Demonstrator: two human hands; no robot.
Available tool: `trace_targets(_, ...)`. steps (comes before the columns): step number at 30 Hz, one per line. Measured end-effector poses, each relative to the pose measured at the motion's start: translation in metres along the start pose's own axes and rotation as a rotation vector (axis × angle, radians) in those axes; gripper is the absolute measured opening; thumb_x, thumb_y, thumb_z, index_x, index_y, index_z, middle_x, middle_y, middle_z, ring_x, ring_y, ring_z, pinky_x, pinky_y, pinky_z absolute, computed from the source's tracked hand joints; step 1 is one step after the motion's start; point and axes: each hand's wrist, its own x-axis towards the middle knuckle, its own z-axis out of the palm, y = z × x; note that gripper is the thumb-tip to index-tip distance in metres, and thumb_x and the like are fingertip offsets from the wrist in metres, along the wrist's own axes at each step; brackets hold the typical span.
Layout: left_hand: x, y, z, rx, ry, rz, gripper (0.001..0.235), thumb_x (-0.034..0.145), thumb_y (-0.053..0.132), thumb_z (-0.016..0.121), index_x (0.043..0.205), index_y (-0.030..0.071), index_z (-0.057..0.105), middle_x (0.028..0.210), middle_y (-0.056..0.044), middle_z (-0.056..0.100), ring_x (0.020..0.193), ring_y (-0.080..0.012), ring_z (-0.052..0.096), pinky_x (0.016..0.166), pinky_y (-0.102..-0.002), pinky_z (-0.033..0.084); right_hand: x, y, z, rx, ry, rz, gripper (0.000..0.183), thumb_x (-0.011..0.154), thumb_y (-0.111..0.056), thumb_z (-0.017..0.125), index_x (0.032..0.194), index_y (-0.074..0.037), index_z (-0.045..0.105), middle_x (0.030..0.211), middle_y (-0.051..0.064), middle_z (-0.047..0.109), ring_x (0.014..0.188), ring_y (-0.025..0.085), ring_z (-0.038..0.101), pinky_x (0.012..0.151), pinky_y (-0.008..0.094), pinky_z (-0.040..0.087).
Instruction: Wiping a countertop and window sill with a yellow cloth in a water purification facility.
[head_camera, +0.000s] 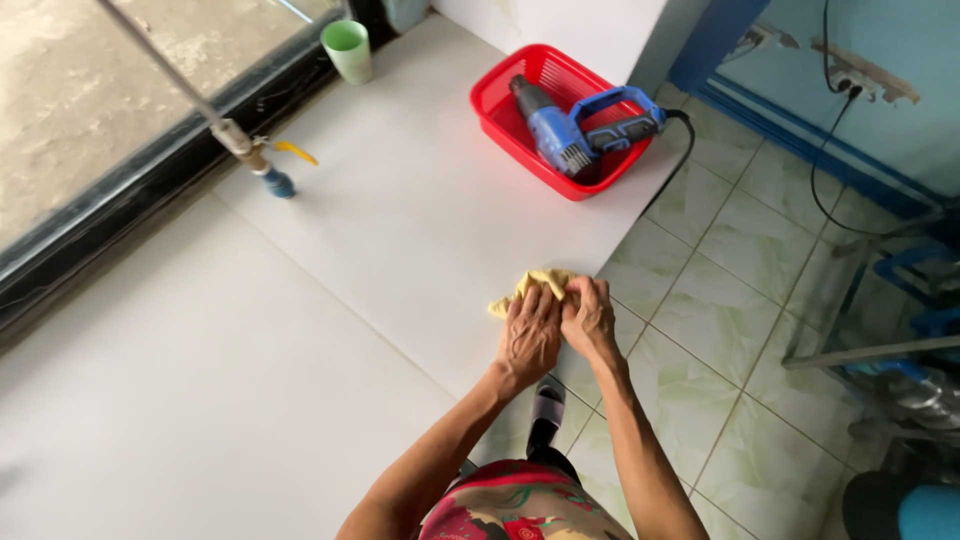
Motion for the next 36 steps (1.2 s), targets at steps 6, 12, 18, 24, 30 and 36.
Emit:
trace_targets(6,-0.044,-0.013,-0.015,-0.346,0.029,-0.117,0.041,0.088,0.014,0.061,0.129,0.009,0.063,0.129,-0.014,0.057,0.122,-0.0346,0.05,0.096,-0.05,0.043,-0.014,-0.036,-0.002,-0.025,-0.109,-0.091,0.028,0.078,0.005,0.062,0.102,-0.009,0.065,0.102,0.014,0.063,0.096,0.038,0.064,0.081,0.048,0.054)
trace_targets(12,0.006,-0.007,-0.108,-0.237,0.243,-0.221,0.058,0.089,0.01,0.057,0.146,0.001,0.05,0.134,-0.018,0.054,0.13,-0.0374,0.047,0.1,-0.052,0.041,0.06,-0.156,-0.066,0.115,-0.018,-0.338,0.035,0.086,0.005,0.061,0.119,-0.009,0.065,0.121,0.016,0.061,0.116,0.037,0.059,0.094,0.045,0.052)
trace_targets(18,0.009,-0.067,-0.055,-0.065,0.087,-0.433,0.058,0.081,0.01,0.058,0.135,-0.007,0.046,0.162,-0.033,0.026,0.145,-0.0496,0.019,0.113,-0.065,0.018,0.08,-0.095,0.02,0.036,-0.147,-0.385,0.052,0.091,-0.009,0.067,0.139,0.001,0.051,0.145,0.027,0.045,0.13,0.047,0.046,0.109,0.052,0.038)
trace_targets(24,-0.008,-0.107,0.03,-0.075,0.166,-0.295,0.064,0.096,0.012,0.051,0.155,-0.007,0.035,0.162,-0.026,0.031,0.151,-0.0457,0.027,0.122,-0.055,0.023,0.058,-0.087,0.083,-0.282,-0.164,-0.415,0.053,0.092,-0.022,0.052,0.141,-0.002,0.052,0.152,0.026,0.042,0.142,0.047,0.034,0.112,0.058,0.026)
trace_targets(30,0.03,-0.137,0.018,-0.142,0.171,-0.403,0.063,0.099,0.013,0.049,0.158,-0.004,0.033,0.166,-0.023,0.03,0.154,-0.0419,0.027,0.125,-0.052,0.022,0.113,-0.078,0.114,-0.085,-0.321,-0.459,0.047,0.101,-0.014,0.047,0.145,0.001,0.051,0.157,0.018,0.045,0.15,0.038,0.033,0.123,0.053,0.025)
trace_targets(36,0.093,-0.229,0.042,0.071,0.241,-0.473,0.064,0.099,0.017,0.047,0.158,-0.003,0.033,0.165,-0.022,0.032,0.153,-0.041,0.029,0.125,-0.05,0.022,0.214,-0.075,0.192,-0.125,-0.324,-0.622,0.048,0.104,-0.014,0.042,0.149,0.0,0.047,0.159,0.019,0.042,0.151,0.037,0.032,0.125,0.052,0.021)
